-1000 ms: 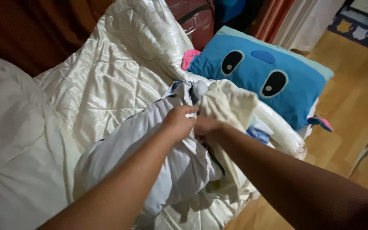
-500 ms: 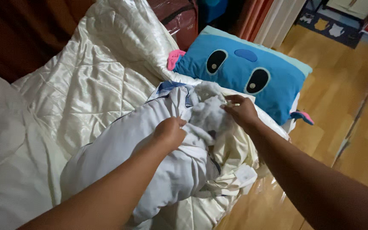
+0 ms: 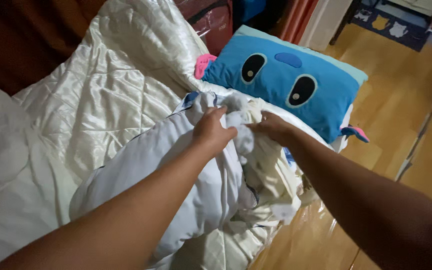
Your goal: The person inserts a pillow into a leaf-patterned pillowcase, then inserts a second pillow into a blue Stitch-themed pillowcase, and finally stuffs a third pillow into a plain white pillowcase. The person smooths and adjusts each pillow after insertion.
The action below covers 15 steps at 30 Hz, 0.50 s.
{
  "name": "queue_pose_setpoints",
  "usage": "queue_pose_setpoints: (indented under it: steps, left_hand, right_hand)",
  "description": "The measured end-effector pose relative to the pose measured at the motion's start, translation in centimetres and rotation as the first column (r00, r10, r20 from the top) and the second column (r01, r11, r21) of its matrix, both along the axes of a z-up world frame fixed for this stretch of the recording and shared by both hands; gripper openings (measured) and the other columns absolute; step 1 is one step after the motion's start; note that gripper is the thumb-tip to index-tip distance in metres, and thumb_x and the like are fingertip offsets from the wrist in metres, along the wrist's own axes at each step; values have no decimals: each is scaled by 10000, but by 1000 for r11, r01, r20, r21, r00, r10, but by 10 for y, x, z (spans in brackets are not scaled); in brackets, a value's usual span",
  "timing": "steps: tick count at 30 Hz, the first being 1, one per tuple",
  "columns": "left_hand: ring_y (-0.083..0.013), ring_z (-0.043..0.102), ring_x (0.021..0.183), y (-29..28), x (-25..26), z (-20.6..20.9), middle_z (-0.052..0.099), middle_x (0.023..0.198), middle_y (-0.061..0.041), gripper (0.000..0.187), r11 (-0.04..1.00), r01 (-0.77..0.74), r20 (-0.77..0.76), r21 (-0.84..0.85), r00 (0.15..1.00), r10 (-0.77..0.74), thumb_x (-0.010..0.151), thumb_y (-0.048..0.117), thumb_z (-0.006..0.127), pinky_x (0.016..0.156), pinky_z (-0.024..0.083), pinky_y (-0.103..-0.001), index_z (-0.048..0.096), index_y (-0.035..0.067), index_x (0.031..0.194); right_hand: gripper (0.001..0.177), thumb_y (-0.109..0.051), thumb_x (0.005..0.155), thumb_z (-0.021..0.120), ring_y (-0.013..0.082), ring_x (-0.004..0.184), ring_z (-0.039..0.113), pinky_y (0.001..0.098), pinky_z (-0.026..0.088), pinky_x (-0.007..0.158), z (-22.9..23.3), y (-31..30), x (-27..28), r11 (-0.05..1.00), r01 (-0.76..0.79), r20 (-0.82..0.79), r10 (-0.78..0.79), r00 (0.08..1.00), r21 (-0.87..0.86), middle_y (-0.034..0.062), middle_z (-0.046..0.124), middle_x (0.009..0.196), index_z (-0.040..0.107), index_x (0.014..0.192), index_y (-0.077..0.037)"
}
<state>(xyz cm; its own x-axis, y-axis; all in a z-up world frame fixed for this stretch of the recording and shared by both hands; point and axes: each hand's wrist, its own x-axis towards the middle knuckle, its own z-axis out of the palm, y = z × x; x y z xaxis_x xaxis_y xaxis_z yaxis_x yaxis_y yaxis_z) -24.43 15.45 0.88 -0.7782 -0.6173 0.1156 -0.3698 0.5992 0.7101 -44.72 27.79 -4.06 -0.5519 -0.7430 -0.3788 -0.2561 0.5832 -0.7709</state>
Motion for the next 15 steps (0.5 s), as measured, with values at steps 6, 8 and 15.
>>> queue_pose_setpoints:
  steps: [6,8,15]
  left_hand:
    - [-330,511,1357,12,-6,24,399,1580,-116,1131,986,164,271,-32,951,-150,637,461,900,1056,464,-444,303,204,1563]
    - [-338,524,1314,16,-5,26,428,1539,-111,1091,975,221,175,-33,961,-212,629,401,895,1011,473,-449,329,243,1548]
    - [-347,649,1125,17,0,19,648,1303,-61,453,974,189,193,-123,967,-164,785,243,759,946,521,-459,685,260,1232]
  right_hand:
    - [568,-459,858,737,205,755,674,350,554,649,80,40,38,998,38,493,-13,870,-41,137,721,954,684,1140,31]
    - [508,-394,853,739,197,779,687,342,574,681,91,48,37,995,18,578,40,815,-95,124,731,974,680,1158,8]
    - [457,-230,752,822,194,902,694,363,553,813,82,53,41,991,-69,151,85,985,-111,117,762,1042,722,1169,-72]
